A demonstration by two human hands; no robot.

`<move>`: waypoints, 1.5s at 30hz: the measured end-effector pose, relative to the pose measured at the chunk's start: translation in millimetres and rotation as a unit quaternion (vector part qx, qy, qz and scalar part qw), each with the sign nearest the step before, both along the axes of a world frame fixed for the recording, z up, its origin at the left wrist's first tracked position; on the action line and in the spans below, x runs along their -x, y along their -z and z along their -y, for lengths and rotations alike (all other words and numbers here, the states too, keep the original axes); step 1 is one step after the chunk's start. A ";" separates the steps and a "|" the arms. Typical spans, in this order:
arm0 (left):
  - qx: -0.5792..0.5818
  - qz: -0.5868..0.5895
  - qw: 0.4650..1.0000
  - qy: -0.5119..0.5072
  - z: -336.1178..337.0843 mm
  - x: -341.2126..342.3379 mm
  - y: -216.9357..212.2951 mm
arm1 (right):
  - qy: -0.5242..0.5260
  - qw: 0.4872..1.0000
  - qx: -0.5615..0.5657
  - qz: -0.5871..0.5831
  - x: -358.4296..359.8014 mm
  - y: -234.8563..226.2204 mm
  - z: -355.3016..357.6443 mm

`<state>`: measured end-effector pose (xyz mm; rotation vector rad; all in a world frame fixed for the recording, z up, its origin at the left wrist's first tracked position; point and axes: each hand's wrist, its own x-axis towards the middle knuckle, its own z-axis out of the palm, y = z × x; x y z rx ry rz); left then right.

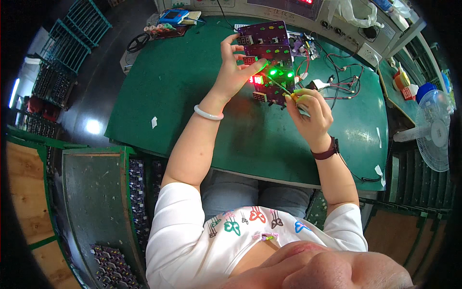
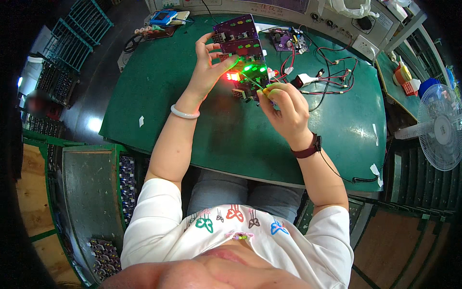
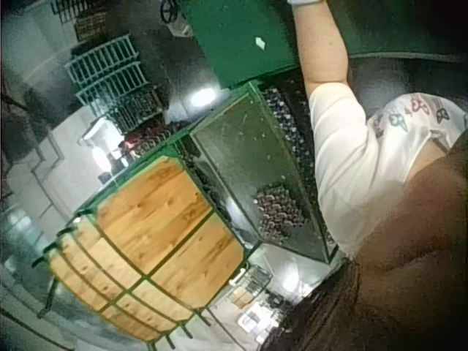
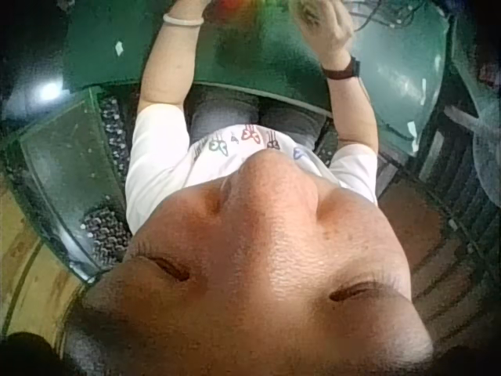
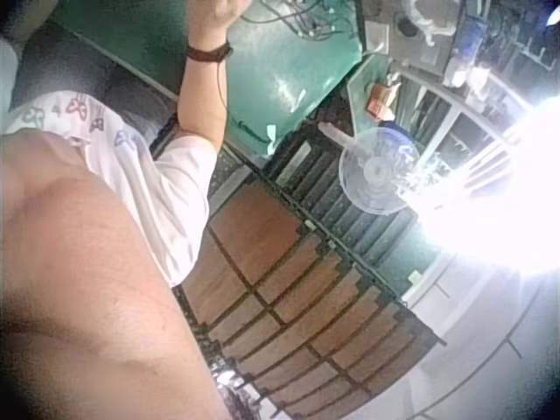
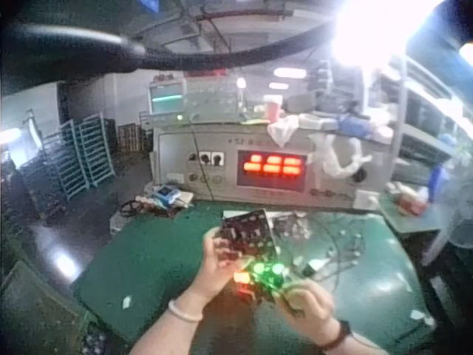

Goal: Testing and troubleshooting a printed circuit board component using a digital probe and test equipment.

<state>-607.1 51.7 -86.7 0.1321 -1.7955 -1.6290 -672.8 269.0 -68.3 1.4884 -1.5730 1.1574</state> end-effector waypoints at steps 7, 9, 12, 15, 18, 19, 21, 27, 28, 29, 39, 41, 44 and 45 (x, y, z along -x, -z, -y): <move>-0.002 0.003 1.000 -0.002 1.6 2.3 4.1 | -0.001 1.000 0.008 0.030 -5.4 -2.1 0.8; 0.004 0.014 1.000 -0.008 0.3 1.7 3.0 | 0.000 1.000 0.005 0.031 -4.8 -1.4 0.4; 0.016 0.018 1.000 -0.016 -0.3 0.2 1.7 | 0.002 0.999 0.003 0.036 -5.1 -2.1 0.9; 0.020 0.018 0.999 -0.018 0.0 -0.2 1.5 | 0.006 0.999 -0.001 0.041 -6.7 -3.2 0.7; 0.022 0.015 0.999 -0.018 -0.6 -0.3 1.4 | 0.009 0.999 -0.006 0.042 -7.1 -2.6 1.2; 0.022 0.015 0.999 -0.018 -1.3 0.3 1.4 | 0.008 0.999 -0.005 0.042 -7.0 -2.4 1.3; 0.018 0.007 1.000 -0.012 -2.1 0.3 1.1 | 0.007 0.999 -0.007 0.032 -5.3 -2.6 0.9; 0.031 0.001 0.999 -0.018 -2.7 0.8 1.4 | 0.010 1.000 -0.011 0.021 -2.9 -1.1 1.1; 0.031 0.001 0.999 -0.018 -3.2 0.6 1.4 | 0.013 1.000 -0.013 0.023 -3.0 -1.2 0.7; 0.034 0.009 0.999 -0.019 -3.4 -0.5 1.6 | 0.012 1.000 -0.012 0.023 -3.8 -1.5 1.0; 0.012 -0.008 1.000 -0.008 -1.1 3.5 4.6 | 0.007 0.999 -0.016 0.042 -4.2 -2.0 2.4; 0.018 -0.007 1.000 -0.012 0.0 4.3 6.1 | 0.008 0.999 -0.012 0.042 -5.2 -2.1 2.6; 0.025 -0.006 1.000 -0.015 1.0 5.5 9.2 | 0.009 0.999 -0.012 0.040 -5.1 -1.7 1.7; 0.025 -0.007 1.000 -0.014 0.5 6.0 9.8 | 0.008 0.999 -0.015 0.040 -4.7 -1.5 1.0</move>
